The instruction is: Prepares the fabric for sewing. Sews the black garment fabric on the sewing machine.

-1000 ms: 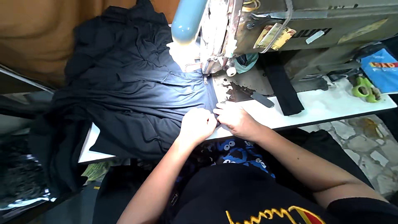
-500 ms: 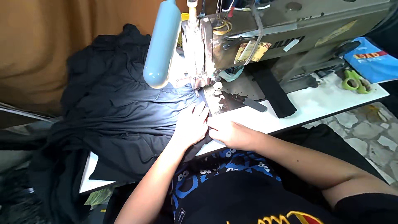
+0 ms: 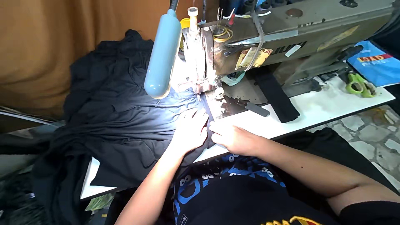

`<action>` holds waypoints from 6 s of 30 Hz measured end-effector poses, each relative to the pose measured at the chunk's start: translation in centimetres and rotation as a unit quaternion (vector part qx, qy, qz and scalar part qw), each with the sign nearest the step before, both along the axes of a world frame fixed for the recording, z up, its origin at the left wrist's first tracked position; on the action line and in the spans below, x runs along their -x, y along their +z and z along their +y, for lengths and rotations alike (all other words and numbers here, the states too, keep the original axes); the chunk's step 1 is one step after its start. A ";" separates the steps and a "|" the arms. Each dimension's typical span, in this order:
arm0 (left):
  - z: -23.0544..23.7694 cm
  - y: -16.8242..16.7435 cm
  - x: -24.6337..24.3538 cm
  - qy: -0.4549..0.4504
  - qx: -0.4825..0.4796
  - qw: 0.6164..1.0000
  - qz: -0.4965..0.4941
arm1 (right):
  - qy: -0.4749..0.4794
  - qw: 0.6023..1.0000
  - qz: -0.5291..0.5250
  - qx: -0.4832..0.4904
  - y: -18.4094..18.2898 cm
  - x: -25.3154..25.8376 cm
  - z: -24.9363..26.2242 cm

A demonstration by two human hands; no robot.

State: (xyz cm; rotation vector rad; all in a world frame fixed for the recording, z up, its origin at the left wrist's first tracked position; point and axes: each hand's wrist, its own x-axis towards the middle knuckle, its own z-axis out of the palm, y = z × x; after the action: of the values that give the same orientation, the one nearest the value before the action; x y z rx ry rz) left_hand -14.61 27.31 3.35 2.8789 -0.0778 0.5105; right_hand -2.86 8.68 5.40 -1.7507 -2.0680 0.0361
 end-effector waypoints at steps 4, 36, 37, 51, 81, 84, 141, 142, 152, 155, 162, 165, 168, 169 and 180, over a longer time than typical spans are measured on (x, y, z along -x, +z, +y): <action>0.4 -0.4 0.0 -0.027 0.001 0.998 -0.059 | -0.001 1.000 0.000 -0.007 0.0 0.0 0.1; 3.5 0.7 -4.1 0.036 0.010 0.998 0.052 | -0.144 0.977 0.152 -0.031 -0.1 -4.3 2.4; 3.6 0.7 -4.2 0.039 0.008 0.998 0.058 | -0.196 0.968 0.148 -0.043 0.7 -5.4 2.3; 3.5 0.6 -4.7 0.060 0.014 0.998 0.015 | -0.360 0.919 -0.039 0.157 4.0 -16.8 6.2; -10.1 4.9 0.4 0.095 0.731 0.675 -0.042 | -0.162 0.842 0.473 -0.201 0.8 1.1 -4.1; -9.7 5.1 1.1 0.096 0.717 0.688 -0.059 | -0.180 0.815 0.518 -0.189 0.7 1.0 -4.1; -6.8 3.5 3.0 0.133 0.317 0.939 -0.005 | -0.100 0.991 0.021 -0.082 -1.1 -2.2 2.5; -6.1 4.2 3.1 0.137 0.366 0.921 0.006 | -0.101 0.991 0.020 -0.087 -1.3 -1.9 2.2; 3.9 3.0 2.0 0.299 0.332 0.889 -0.100 | -0.144 0.984 0.025 -0.102 -2.9 0.0 1.7; 1.5 5.7 -0.5 0.233 0.428 0.872 -0.056 | -0.145 0.983 0.039 -0.107 -3.0 0.1 1.9; 1.9 5.1 -4.1 0.252 0.365 0.866 0.230 | -0.162 0.980 0.068 -0.097 -3.0 0.3 1.4; 2.0 5.5 -4.5 0.254 0.348 0.862 0.266 | -0.163 0.978 0.071 -0.112 -2.9 0.4 1.4; 1.7 5.7 -4.9 0.277 0.340 0.852 0.285 | -0.164 0.976 0.064 -0.126 -3.1 0.5 1.4; 1.5 5.8 -5.1 0.292 0.339 0.846 0.289 | -0.164 0.977 0.066 -0.122 -3.1 0.5 1.4; 0.9 6.1 -5.4 0.297 0.321 0.845 0.308 | -0.164 0.977 0.050 -0.129 -3.5 0.5 1.4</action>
State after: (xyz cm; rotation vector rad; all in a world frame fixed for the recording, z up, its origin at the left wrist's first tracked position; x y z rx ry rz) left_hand -9.20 28.23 9.41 2.1988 0.9190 -0.2928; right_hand -3.31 10.07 1.93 -1.8564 -1.6101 -0.2269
